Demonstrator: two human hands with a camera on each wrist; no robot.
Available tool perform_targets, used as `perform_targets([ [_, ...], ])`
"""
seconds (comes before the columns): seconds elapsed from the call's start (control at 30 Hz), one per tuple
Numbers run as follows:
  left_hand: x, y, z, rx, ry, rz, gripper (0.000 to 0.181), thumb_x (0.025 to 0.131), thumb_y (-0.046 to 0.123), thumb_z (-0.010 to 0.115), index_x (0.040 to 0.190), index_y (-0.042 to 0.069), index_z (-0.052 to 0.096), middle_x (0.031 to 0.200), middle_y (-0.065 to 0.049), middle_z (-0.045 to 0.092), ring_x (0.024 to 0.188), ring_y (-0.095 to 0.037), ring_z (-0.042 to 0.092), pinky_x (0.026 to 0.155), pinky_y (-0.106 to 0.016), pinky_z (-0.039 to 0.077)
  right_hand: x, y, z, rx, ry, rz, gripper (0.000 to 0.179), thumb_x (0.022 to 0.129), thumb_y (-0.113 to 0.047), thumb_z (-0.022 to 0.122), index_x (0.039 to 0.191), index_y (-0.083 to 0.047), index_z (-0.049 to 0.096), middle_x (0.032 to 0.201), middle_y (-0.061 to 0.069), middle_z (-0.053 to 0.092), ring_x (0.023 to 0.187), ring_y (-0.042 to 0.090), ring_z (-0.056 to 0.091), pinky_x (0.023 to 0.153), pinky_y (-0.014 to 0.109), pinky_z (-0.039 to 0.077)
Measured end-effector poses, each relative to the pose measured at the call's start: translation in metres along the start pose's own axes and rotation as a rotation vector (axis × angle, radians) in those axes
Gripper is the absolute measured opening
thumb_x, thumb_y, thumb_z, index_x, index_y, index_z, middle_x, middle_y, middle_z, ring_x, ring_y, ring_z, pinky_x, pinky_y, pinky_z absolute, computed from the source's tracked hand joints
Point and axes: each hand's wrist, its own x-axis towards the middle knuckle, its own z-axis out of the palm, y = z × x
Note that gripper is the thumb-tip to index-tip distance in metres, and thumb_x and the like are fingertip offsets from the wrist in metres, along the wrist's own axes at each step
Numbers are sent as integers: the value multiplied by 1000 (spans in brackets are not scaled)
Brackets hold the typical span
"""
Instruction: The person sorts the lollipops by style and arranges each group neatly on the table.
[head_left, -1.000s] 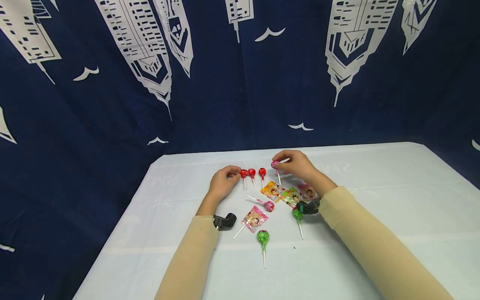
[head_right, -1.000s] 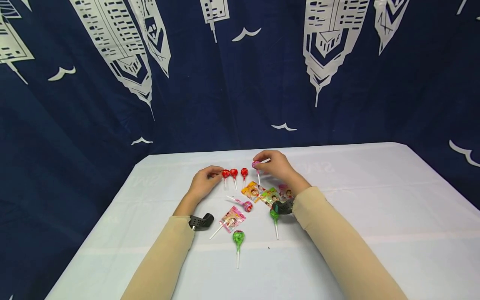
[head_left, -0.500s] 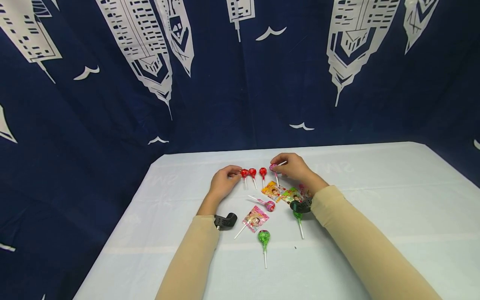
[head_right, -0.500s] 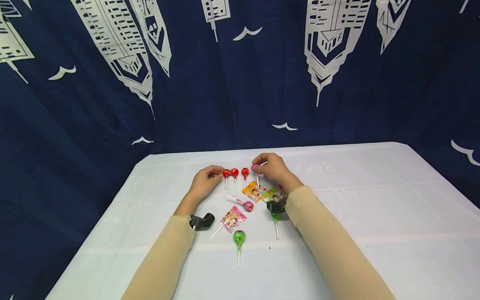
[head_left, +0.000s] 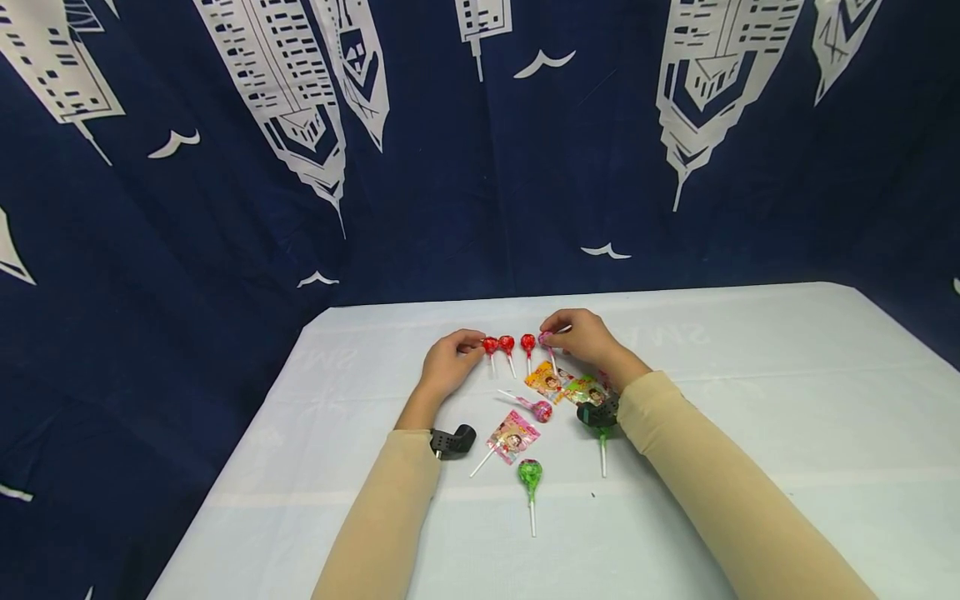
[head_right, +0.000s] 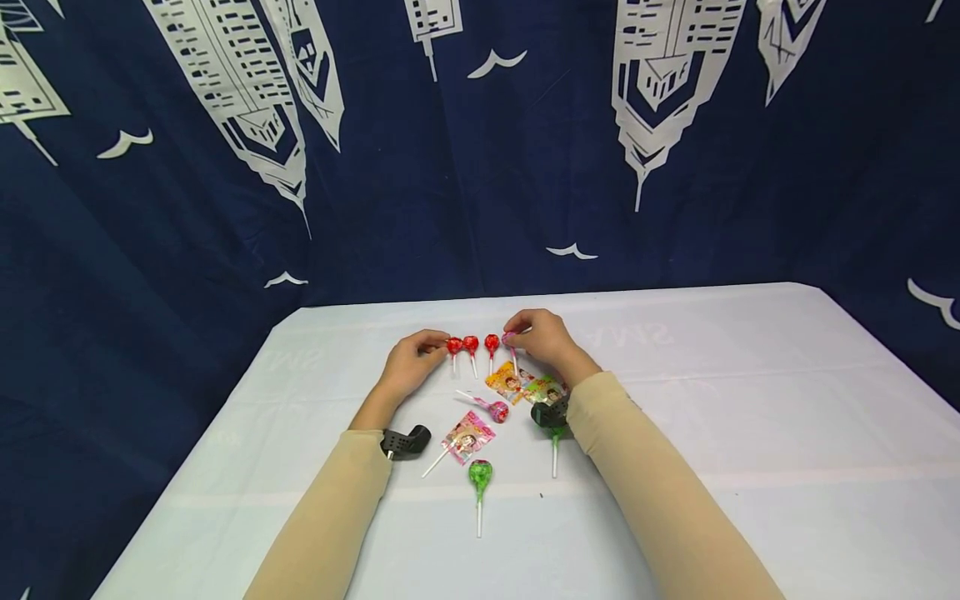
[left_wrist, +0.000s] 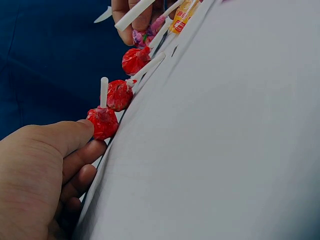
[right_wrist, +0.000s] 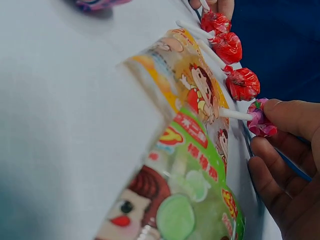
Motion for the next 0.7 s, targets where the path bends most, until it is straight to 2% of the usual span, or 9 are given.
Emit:
perform_targets([
  [0.4, 0, 2, 0, -3, 2, -7, 25, 93, 19, 68, 117, 14, 72, 105, -4, 74, 99, -21, 65, 92, -39, 50, -1, -2, 0, -39, -2, -13, 21, 93, -12, 67, 112, -4, 70, 114, 16, 71, 95, 24, 64, 68, 21, 49],
  [0.53, -1, 1, 1, -1, 1, -3, 25, 93, 19, 67, 117, 15, 72, 105, -4, 74, 99, -21, 65, 91, -38, 50, -2, -2, 1, -42, -17, -7, 22, 93, -13, 66, 114, -4, 70, 116, 17, 70, 98, 26, 64, 71, 24, 51],
  [0.7, 0, 0, 0, 1, 3, 12, 25, 93, 19, 68, 117, 15, 72, 104, -4, 74, 99, -20, 66, 92, -39, 50, -5, -5, 0, -65, -23, -36, 24, 92, -14, 66, 115, -5, 69, 116, 16, 70, 103, 30, 65, 76, 29, 55],
])
